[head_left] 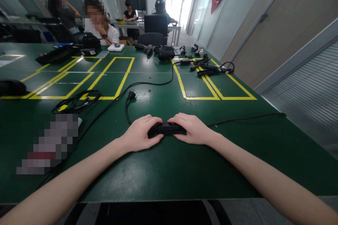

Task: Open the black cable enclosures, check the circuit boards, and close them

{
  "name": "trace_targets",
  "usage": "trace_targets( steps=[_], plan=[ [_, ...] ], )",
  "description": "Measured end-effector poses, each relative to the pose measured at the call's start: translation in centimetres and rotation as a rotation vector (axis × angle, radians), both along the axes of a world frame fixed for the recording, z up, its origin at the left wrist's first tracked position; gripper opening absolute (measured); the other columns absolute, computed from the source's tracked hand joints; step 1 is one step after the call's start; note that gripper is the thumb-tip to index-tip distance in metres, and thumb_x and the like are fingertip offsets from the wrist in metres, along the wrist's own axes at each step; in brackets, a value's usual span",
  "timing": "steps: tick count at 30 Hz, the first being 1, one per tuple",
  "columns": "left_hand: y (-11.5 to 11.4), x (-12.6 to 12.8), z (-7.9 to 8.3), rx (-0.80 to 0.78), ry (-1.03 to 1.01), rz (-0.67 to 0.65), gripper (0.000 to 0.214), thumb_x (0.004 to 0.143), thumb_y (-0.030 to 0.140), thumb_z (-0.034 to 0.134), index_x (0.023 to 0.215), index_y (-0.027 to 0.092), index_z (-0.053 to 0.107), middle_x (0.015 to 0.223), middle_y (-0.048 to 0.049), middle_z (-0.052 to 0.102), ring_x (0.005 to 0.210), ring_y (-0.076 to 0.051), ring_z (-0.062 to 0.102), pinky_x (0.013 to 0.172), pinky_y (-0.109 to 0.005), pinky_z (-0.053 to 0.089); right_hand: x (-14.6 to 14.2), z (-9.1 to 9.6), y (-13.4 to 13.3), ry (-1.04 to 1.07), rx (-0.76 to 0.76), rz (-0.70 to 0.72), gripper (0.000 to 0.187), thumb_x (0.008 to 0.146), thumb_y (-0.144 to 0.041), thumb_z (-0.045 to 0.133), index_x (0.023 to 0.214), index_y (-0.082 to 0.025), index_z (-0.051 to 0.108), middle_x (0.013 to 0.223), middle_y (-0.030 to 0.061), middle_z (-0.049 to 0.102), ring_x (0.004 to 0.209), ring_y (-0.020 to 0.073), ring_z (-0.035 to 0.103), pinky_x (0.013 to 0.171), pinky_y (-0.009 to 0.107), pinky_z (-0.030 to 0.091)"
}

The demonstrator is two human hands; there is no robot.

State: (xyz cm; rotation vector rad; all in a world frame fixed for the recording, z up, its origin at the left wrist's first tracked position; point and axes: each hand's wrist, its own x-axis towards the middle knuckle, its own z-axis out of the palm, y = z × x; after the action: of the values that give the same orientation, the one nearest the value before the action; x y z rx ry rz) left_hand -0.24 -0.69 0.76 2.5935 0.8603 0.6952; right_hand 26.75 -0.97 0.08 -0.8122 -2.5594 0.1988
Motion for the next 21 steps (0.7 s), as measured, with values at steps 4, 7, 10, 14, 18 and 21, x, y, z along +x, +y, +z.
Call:
trace_targets(
  steps=[4, 7, 10, 14, 18, 21],
  plan=[
    [0.01, 0.21, -0.45, 0.068, 0.07, -0.002, 0.036, 0.093, 0.037, 0.07, 0.123, 0.019, 0.061, 0.107, -0.0076, 0.073, 0.095, -0.024, 0.068, 0.085, -0.038, 0.056, -0.12, -0.08, -0.21, -0.022, -0.026, 0.009, 0.03, 0.092, -0.022, 0.066, 0.121, -0.017, 0.06, 0.103, 0.0099, 0.072, 0.091, 0.0224, 0.068, 0.077, 0.032, 0.052],
    [-0.03, 0.31, -0.73, 0.146, 0.138, -0.007, 0.037, 0.1, 0.034, 0.062, 0.133, 0.018, 0.06, 0.111, -0.0098, 0.072, 0.099, -0.025, 0.068, 0.086, -0.038, 0.056, -0.17, -0.15, -0.35, -0.038, -0.024, 0.009, 0.03, 0.093, -0.024, 0.065, 0.122, -0.017, 0.059, 0.102, 0.0098, 0.072, 0.089, 0.0219, 0.069, 0.075, 0.031, 0.052],
    [-0.01, 0.28, -0.87, 0.193, 0.166, -0.018, 0.039, 0.102, 0.035, 0.059, 0.137, 0.017, 0.059, 0.111, -0.0105, 0.072, 0.099, -0.025, 0.068, 0.085, -0.038, 0.055, -0.18, -0.14, -0.41, -0.051, 0.008, 0.011, 0.03, 0.093, -0.025, 0.066, 0.121, -0.016, 0.06, 0.1, 0.0098, 0.072, 0.087, 0.022, 0.07, 0.073, 0.031, 0.051],
    [0.1, 0.15, -0.78, 0.216, 0.174, -0.036, 0.041, 0.105, 0.041, 0.057, 0.138, 0.016, 0.06, 0.111, -0.0114, 0.072, 0.099, -0.026, 0.068, 0.085, -0.04, 0.054, -0.15, 0.0, -0.42, -0.044, 0.051, 0.02, 0.025, 0.097, -0.029, 0.063, 0.119, -0.017, 0.06, 0.098, 0.0094, 0.073, 0.085, 0.0214, 0.07, 0.072, 0.03, 0.051],
    [0.1, 0.08, -0.5, 0.208, 0.186, -0.046, 0.042, 0.107, 0.044, 0.053, 0.136, 0.015, 0.061, 0.111, -0.0117, 0.073, 0.098, -0.025, 0.069, 0.083, -0.038, 0.052, -0.11, 0.15, -0.5, -0.045, 0.096, 0.028, 0.024, 0.103, -0.033, 0.057, 0.119, -0.015, 0.061, 0.096, 0.0097, 0.074, 0.083, 0.0211, 0.071, 0.069, 0.03, 0.05],
    [0.01, 0.07, -0.23, 0.189, 0.187, -0.052, 0.041, 0.107, 0.045, 0.052, 0.134, 0.016, 0.062, 0.112, -0.0115, 0.074, 0.097, -0.025, 0.069, 0.083, -0.037, 0.051, -0.11, 0.32, -0.63, -0.073, 0.115, 0.036, 0.026, 0.107, -0.035, 0.053, 0.119, -0.015, 0.062, 0.095, 0.0097, 0.074, 0.083, 0.0209, 0.071, 0.069, 0.03, 0.05]
  ],
)
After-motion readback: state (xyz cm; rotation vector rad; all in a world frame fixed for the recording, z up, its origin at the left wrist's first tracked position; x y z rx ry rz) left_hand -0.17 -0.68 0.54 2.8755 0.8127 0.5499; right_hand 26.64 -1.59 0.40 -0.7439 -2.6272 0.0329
